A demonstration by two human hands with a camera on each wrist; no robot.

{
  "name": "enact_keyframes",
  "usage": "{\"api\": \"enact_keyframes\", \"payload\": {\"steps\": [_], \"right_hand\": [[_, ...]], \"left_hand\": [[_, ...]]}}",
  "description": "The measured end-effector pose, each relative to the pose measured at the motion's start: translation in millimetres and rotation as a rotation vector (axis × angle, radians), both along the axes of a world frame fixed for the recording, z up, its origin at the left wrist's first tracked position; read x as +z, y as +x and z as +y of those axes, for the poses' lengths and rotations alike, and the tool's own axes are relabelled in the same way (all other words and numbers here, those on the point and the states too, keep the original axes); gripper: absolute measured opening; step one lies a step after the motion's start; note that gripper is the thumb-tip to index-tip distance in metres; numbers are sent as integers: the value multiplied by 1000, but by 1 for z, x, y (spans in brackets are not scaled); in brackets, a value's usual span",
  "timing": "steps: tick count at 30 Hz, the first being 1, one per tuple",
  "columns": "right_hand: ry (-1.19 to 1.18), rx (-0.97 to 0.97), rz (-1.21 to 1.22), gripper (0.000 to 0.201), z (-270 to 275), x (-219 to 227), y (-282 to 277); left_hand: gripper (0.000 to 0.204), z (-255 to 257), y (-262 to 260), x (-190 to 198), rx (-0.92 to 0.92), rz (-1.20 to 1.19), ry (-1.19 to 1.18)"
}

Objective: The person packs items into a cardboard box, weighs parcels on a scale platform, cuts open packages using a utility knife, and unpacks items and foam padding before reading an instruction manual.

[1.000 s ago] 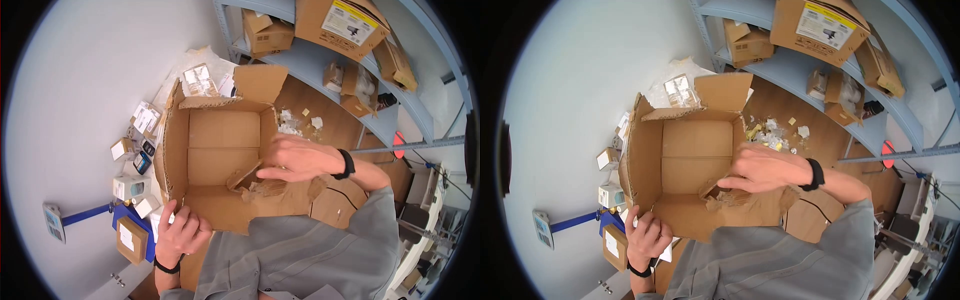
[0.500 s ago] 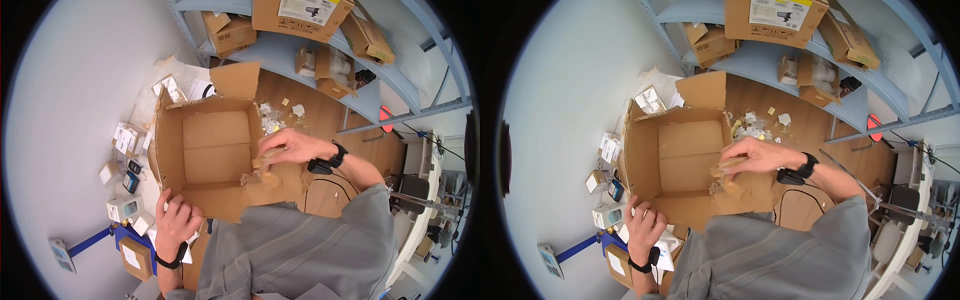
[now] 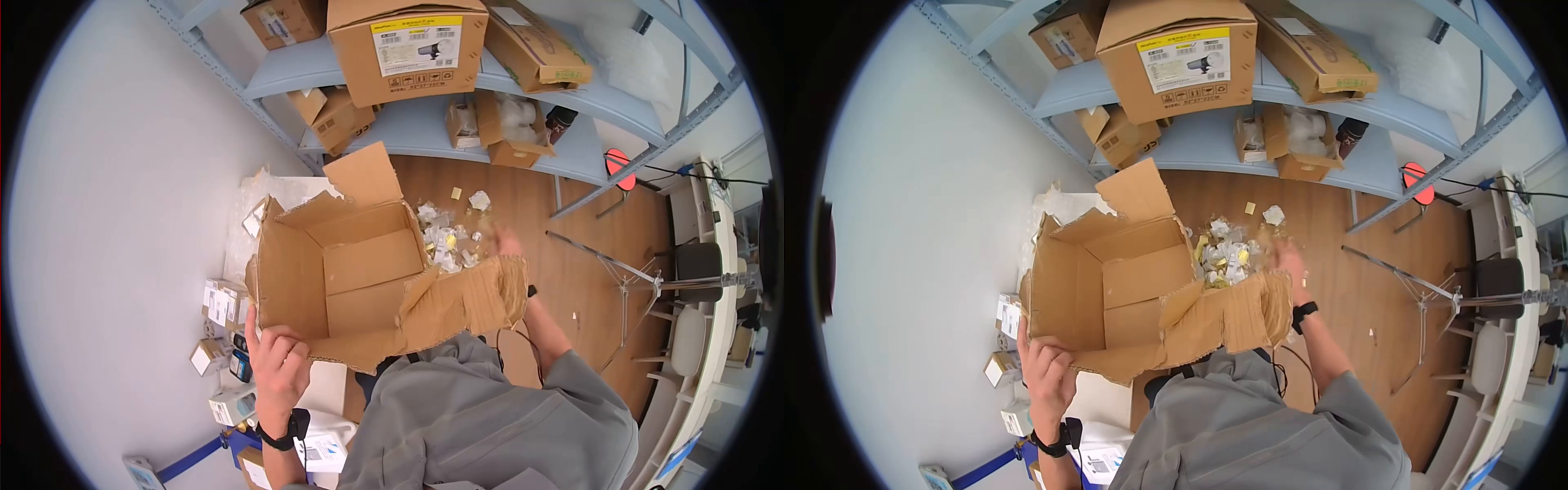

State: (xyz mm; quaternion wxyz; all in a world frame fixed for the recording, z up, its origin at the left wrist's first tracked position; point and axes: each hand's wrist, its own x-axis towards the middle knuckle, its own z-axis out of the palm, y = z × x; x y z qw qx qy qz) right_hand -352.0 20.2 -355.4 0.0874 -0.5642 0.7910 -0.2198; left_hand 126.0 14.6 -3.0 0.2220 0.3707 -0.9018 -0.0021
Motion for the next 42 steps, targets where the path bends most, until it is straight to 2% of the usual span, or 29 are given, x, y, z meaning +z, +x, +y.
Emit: {"api": "enact_keyframes", "payload": {"steps": [1, 2, 4, 6, 8, 9, 10, 12, 14, 15, 16, 18, 21, 23, 24, 26, 27, 29, 30, 32, 33, 35, 36, 38, 39, 40, 41, 42], "right_hand": [[-5, -12, -3, 48, -1, 21, 6], [24, 49, -218, 52, -12, 49, 37], [70, 191, -633, 61, 23, 96, 62], [96, 315, -1035, 70, 23, 152, 63], [70, 402, -1406, 79, 39, 212, 52], [102, 537, -1369, 84, 44, 223, 45], [140, 671, -1326, 89, 50, 231, 37], [256, 842, -1378, 80, 68, 224, 28], [272, 870, -1313, 64, 89, 152, 22], [117, 784, -1568, 52, 109, 171, 24], [92, 776, -1537, 52, 118, 171, 28], [81, 633, -1434, 52, 132, 168, 38], [57, 445, -1254, 54, 146, 159, 56], [32, 310, -1152, 55, 150, 148, 66], [13, 309, -1130, 55, 150, 132, 69], [-404, 274, -1134, 48, 147, 102, 73], [-420, 271, -1125, 48, 144, 114, 71], [-282, -119, -1243, 47, 138, 162, 67], [-294, -120, -1242, 47, 139, 165, 60], [-620, 62, -614, 50, 142, 174, 42], [-626, 65, -608, 50, 140, 186, 36], [-853, -136, -1133, 48, 134, 237, 26], [-863, -132, -1127, 48, 135, 241, 9], [-580, -76, -454, 15, 146, 240, -32], [-593, -59, -434, 15, 145, 251, -40], [-741, -254, -755, 29, 144, 267, -45], [-871, -446, -1086, 43, 143, 282, -50], [-912, -457, -950, 44, 145, 295, -64]], "left_hand": [[21, -3, -3, 2, -7, 23, 11], [21, -8, -5, 4, -16, 44, 21], [18, -11, -12, 10, -18, 47, 59], [18, -12, -20, 15, -33, 48, 140], [19, -20, -26, 14, -126, 48, 160], [20, -24, -30, 11, -170, 32, 190], [20, -27, -37, 8, -217, 44, 221], [21, -34, -47, -4, -306, 73, 278], [18, -41, -64, -7, -387, 88, 353], [16, -47, -72, -7, -444, 56, 371], [16, -51, -81, -8, -473, 70, 347], [16, -58, -98, -7, -504, 37, 395], [17, -71, -128, -8, -585, 126, 274], [19, -76, -138, -12, -593, 127, 227], [18, -78, -144, -15, -597, 155, 258], [18, -83, -156, -16, -621, 186, 278], [18, -85, -162, -15, -635, 187, 267], [20, -89, -170, -14, -654, 186, 205], [20, -94, -176, -17, -662, 184, 197], [32, -103, -191, -17, -732, 147, 119], [32, -101, -197, -13, -734, 151, 110], [50, -85, -224, 16, -693, 97, -106], [50, -81, -229, 11, -697, 101, -117], [65, -77, -234, -11, -647, 288, -156], [66, -72, -232, -24, -595, 345, -111], [68, -70, -228, -38, -542, 407, -70], [68, -65, -215, -46, -503, 354, -10], [67, -64, -201, -66, -473, 352, 44]]}}
